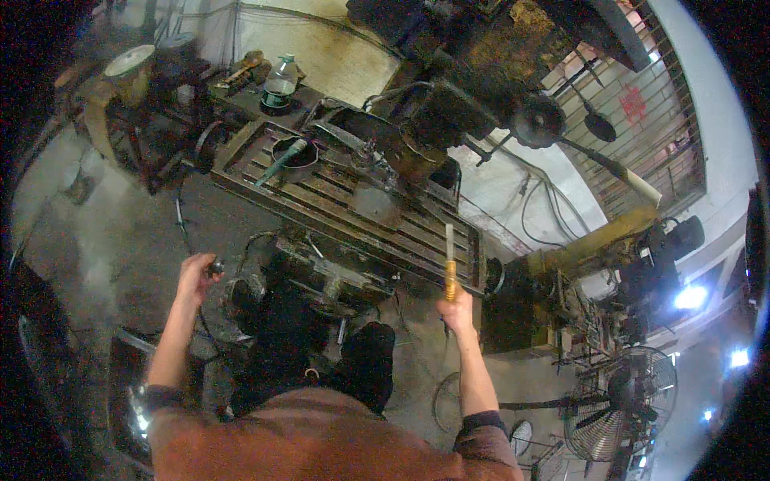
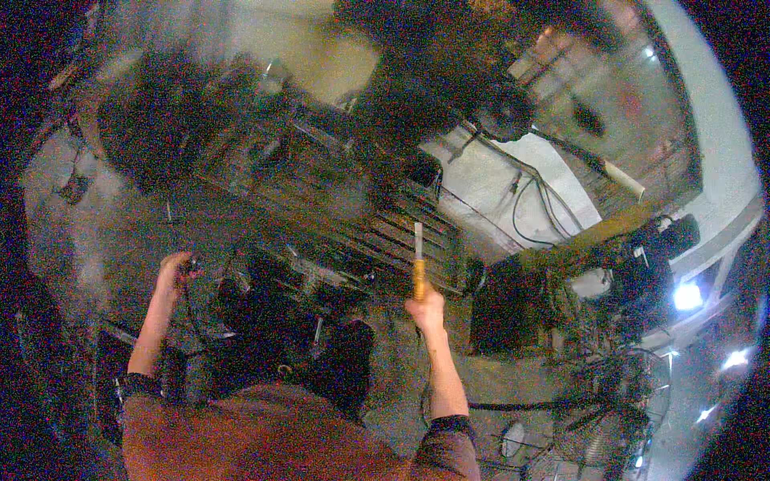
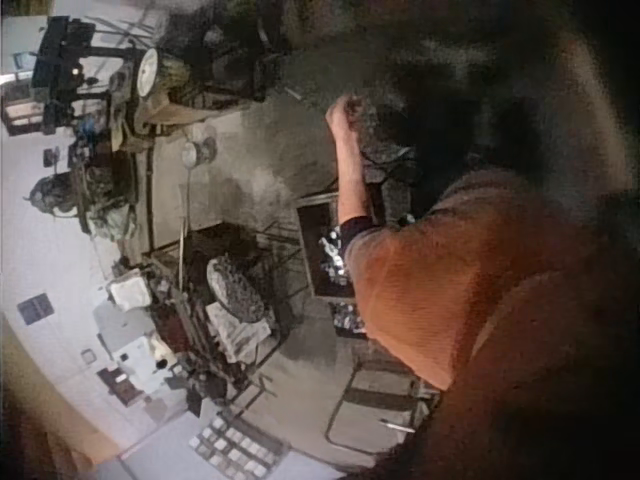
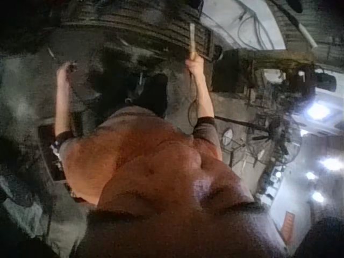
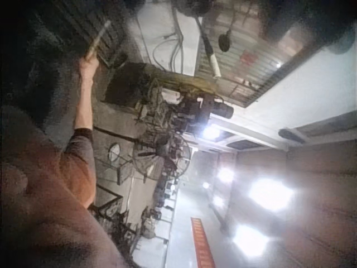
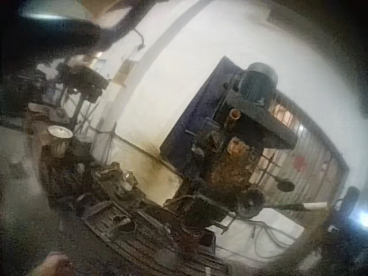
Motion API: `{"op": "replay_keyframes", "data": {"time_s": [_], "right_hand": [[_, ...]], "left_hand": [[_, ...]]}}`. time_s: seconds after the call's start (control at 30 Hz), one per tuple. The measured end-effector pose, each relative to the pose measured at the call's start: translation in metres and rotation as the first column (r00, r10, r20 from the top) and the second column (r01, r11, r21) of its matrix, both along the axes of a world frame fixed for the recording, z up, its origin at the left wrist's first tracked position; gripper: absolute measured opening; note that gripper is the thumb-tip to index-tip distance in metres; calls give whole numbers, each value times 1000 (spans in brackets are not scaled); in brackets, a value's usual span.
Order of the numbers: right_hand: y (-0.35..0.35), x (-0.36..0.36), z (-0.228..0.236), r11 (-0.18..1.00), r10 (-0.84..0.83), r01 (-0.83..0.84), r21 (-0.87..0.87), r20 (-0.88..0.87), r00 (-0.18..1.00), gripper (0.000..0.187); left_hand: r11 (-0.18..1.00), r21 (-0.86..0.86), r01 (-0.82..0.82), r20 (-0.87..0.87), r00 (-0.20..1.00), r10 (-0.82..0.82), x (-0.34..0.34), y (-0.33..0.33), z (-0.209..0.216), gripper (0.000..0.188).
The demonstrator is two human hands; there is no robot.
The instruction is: The person repeatedly drills holes into small metal pieces using a drill press. They pick up each piece from a nearby bin, position it under the drill, operate the machine, then place the finished piece back into the bin. This cycle continues throughout the clip.
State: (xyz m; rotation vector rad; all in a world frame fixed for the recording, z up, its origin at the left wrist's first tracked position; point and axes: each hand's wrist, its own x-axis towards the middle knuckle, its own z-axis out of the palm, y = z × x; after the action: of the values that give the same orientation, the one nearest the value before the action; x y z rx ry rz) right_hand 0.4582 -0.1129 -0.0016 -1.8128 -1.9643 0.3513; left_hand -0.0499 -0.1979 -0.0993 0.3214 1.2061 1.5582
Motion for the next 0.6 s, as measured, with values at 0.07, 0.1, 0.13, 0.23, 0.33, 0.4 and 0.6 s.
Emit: {"op": "replay_keyframes", "data": {"time_s": [0.07,0.1,0.13,0.23,0.33,0.4,0.6], "right_hand": [[-1,-25,15,993,112,-116,4,225,968,30],[3,-41,23,981,182,-195,12,307,934,29],[12,-60,36,979,174,-110,-173,414,894,30],[57,-78,15,980,179,-197,-22,526,832,33],[96,-112,19,995,96,-101,-18,505,858,35],[106,-122,22,997,76,-67,-37,449,890,31],[89,-91,0,668,569,-744,2,642,513,10]], "left_hand": [[1000,-21,3,-1,1000,-3,6,1,2,15],[1000,6,10,25,1000,-11,12,2,-1,15],[999,32,17,44,999,-19,17,6,-5,15],[994,54,98,49,994,-101,31,17,3,15],[993,56,106,17,994,-107,38,14,29,16],[991,69,118,-7,993,-118,32,11,31,15],[981,100,163,-65,985,-157,29,10,18,14]]}}
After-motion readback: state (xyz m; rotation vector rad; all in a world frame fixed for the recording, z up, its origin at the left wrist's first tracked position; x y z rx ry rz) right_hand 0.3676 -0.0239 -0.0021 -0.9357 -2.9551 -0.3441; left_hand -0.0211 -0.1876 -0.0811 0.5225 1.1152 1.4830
